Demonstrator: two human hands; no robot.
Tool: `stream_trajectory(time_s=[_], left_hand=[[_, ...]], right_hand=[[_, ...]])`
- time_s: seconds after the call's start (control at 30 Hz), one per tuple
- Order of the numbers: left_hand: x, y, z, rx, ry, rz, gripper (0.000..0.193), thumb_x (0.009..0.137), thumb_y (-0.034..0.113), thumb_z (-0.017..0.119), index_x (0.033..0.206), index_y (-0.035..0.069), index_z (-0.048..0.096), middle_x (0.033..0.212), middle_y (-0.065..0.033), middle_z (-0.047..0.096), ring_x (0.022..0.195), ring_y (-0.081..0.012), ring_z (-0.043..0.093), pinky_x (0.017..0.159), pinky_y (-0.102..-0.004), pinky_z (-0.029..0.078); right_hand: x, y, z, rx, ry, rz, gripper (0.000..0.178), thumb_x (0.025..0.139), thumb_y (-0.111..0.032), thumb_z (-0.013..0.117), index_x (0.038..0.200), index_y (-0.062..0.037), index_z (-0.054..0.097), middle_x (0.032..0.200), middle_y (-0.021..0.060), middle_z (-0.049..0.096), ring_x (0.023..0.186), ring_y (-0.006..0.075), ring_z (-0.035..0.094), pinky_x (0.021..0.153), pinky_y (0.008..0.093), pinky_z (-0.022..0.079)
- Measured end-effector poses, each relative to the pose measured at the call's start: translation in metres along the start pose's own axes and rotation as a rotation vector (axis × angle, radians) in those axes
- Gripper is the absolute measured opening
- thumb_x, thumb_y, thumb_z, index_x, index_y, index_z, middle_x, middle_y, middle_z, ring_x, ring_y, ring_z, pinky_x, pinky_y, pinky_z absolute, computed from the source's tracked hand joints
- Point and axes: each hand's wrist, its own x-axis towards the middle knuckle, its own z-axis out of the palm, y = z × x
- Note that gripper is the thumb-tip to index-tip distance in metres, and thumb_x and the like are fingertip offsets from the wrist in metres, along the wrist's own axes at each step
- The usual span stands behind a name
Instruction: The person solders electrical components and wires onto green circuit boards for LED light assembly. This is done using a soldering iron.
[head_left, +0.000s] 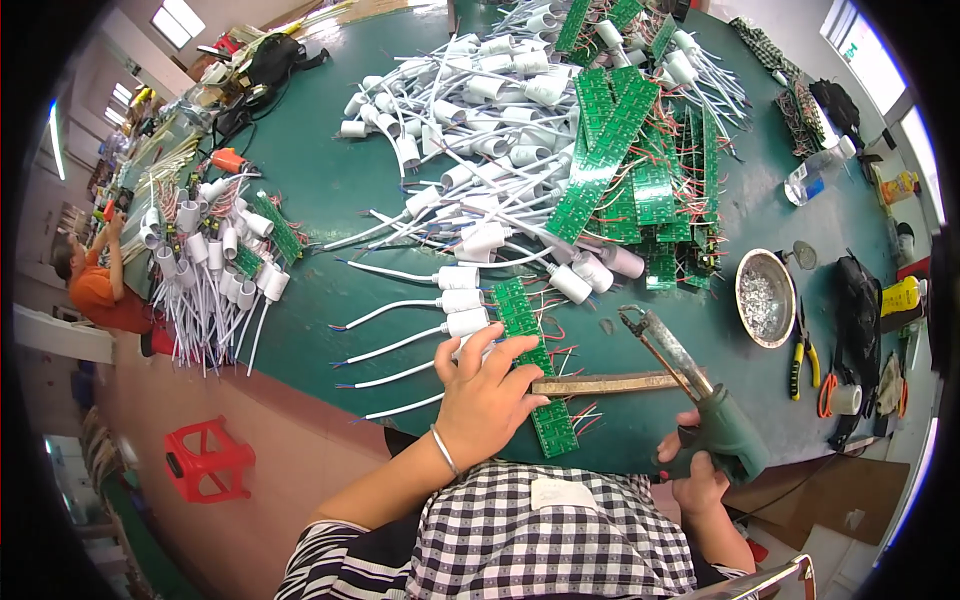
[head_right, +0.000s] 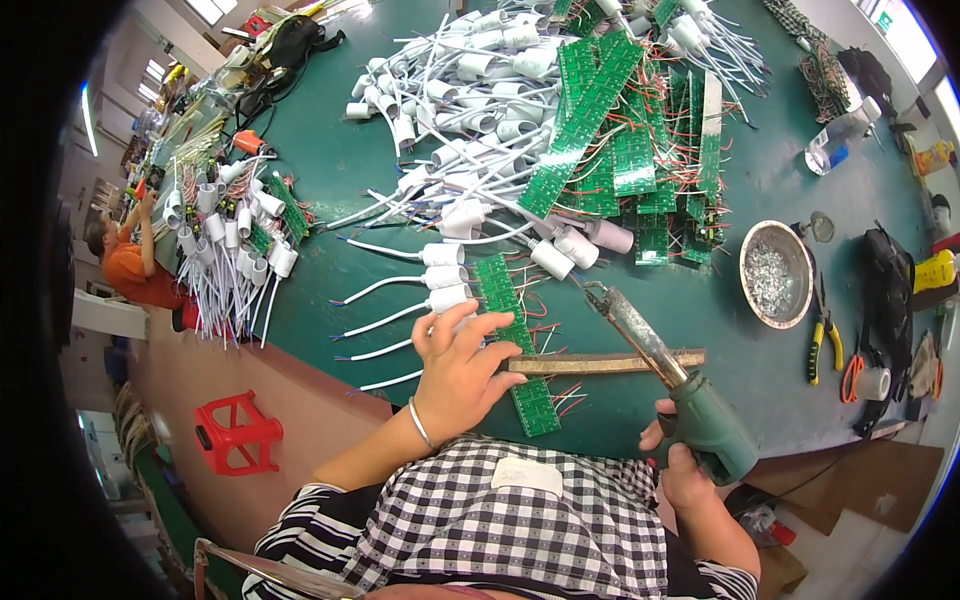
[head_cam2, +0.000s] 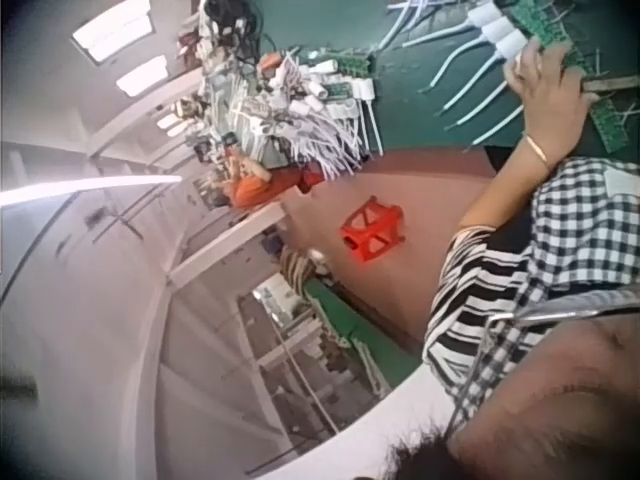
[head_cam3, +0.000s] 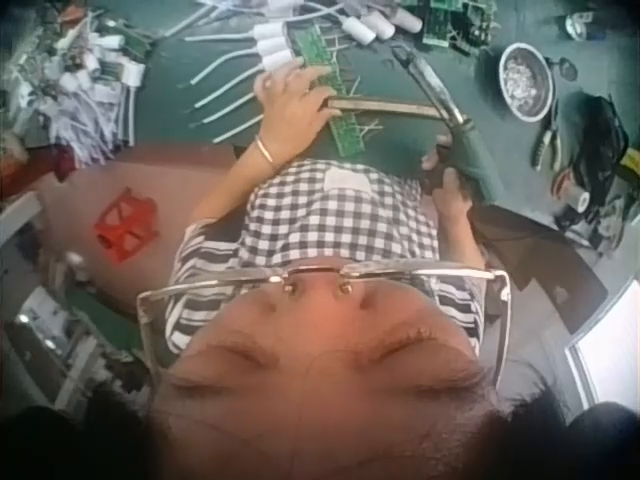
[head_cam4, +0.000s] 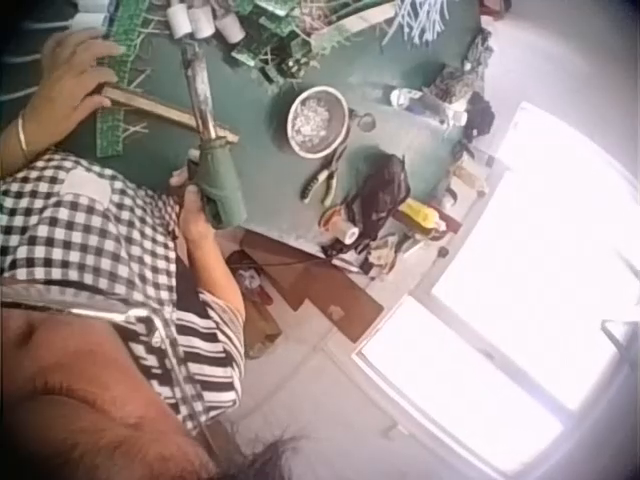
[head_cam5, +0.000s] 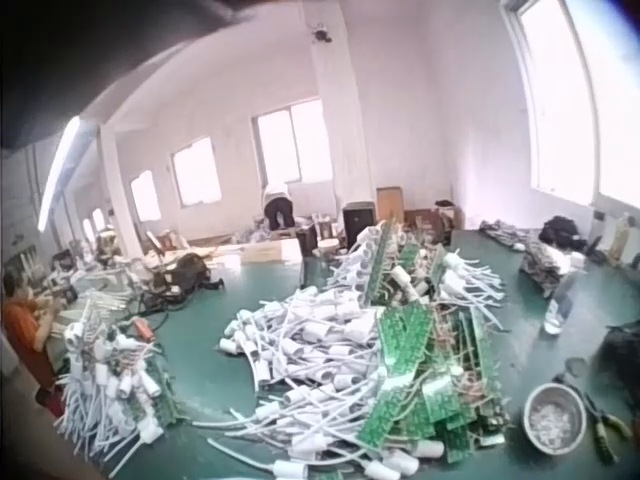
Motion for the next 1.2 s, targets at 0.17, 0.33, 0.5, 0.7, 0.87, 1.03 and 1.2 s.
stream_trajectory(time_s=[0.17,0.33,0.5,0.7,0.87,1.03,1.2], left_hand=[[0.03,-0.009,-0.015,0.202,0.119,0.045,0.028,0.068,0.027,0.078,0.093,0.018,0.068,0.126,0.0053,0.052,0.125,-0.0269,0.037,0.1,-0.052,0.023],[0.028,-0.034,-0.014,0.136,0.129,0.035,0.033,0.069,0.023,0.079,0.098,0.012,0.066,0.121,-0.0037,0.052,0.118,-0.0307,0.042,0.098,-0.0474,0.029],[-0.032,-0.032,-0.022,-0.021,0.116,-0.112,0.04,0.068,0.024,0.081,0.099,0.009,0.061,0.108,-0.0103,0.055,0.097,-0.0304,0.052,0.083,-0.0402,0.041],[-0.026,-0.043,-0.031,0.234,0.089,0.126,0.036,0.068,0.012,0.074,0.103,0.014,0.065,0.104,-0.0025,0.059,0.096,-0.0245,0.055,0.087,-0.0413,0.038],[0.046,-0.075,-0.048,0.538,0.369,0.174,0.019,0.077,0.013,0.066,0.094,0.023,0.068,0.114,0.0042,0.058,0.116,-0.0246,0.047,0.096,-0.0461,0.032],[0.092,-0.129,-0.037,-0.091,0.27,-0.033,0.035,0.076,0.022,0.071,0.11,0.017,0.066,0.13,-0.003,0.054,0.122,-0.0226,0.045,0.102,-0.0484,0.027],[0.13,-0.107,-0.036,0.263,0.163,0.015,0.074,0.074,0.048,0.074,0.135,0.017,0.047,0.119,-0.0071,0.062,0.109,-0.0251,0.056,0.095,-0.0476,0.031]], right_hand=[[-0.009,0.007,-0.008,0.007,-0.025,-0.091,0.058,0.091,-0.038,0.06,0.126,0.0055,0.042,0.113,0.0152,0.055,0.07,0.0193,0.059,0.066,0.0357,0.05],[-0.006,0.01,-0.007,0.049,-0.026,-0.084,0.058,0.092,-0.037,0.06,0.127,0.0051,0.041,0.116,0.0148,0.053,0.071,0.0184,0.058,0.066,0.0345,0.05],[-0.001,0.011,0.0,0.063,-0.002,-0.075,0.056,0.092,-0.035,0.059,0.126,0.0052,0.041,0.117,0.0147,0.052,0.072,0.018,0.058,0.066,0.0339,0.05],[0.006,0.012,0.001,0.074,-0.023,-0.124,0.05,0.094,-0.031,0.056,0.125,0.0058,0.042,0.115,0.0154,0.053,0.071,0.0181,0.058,0.065,0.034,0.051],[0.003,0.012,0.01,0.09,0.04,-0.14,0.047,0.094,-0.028,0.054,0.125,0.0059,0.042,0.115,0.0164,0.053,0.071,0.0179,0.058,0.065,0.0344,0.051],[0.0,0.01,0.012,0.11,0.051,-0.16,0.045,0.095,-0.025,0.053,0.125,0.0062,0.042,0.117,0.0171,0.053,0.071,0.0188,0.058,0.066,0.0356,0.051],[0.006,0.01,0.009,0.092,0.042,-0.161,0.046,0.095,-0.026,0.053,0.125,0.0065,0.042,0.117,0.0173,0.053,0.07,0.0195,0.059,0.066,0.0361,0.051]])
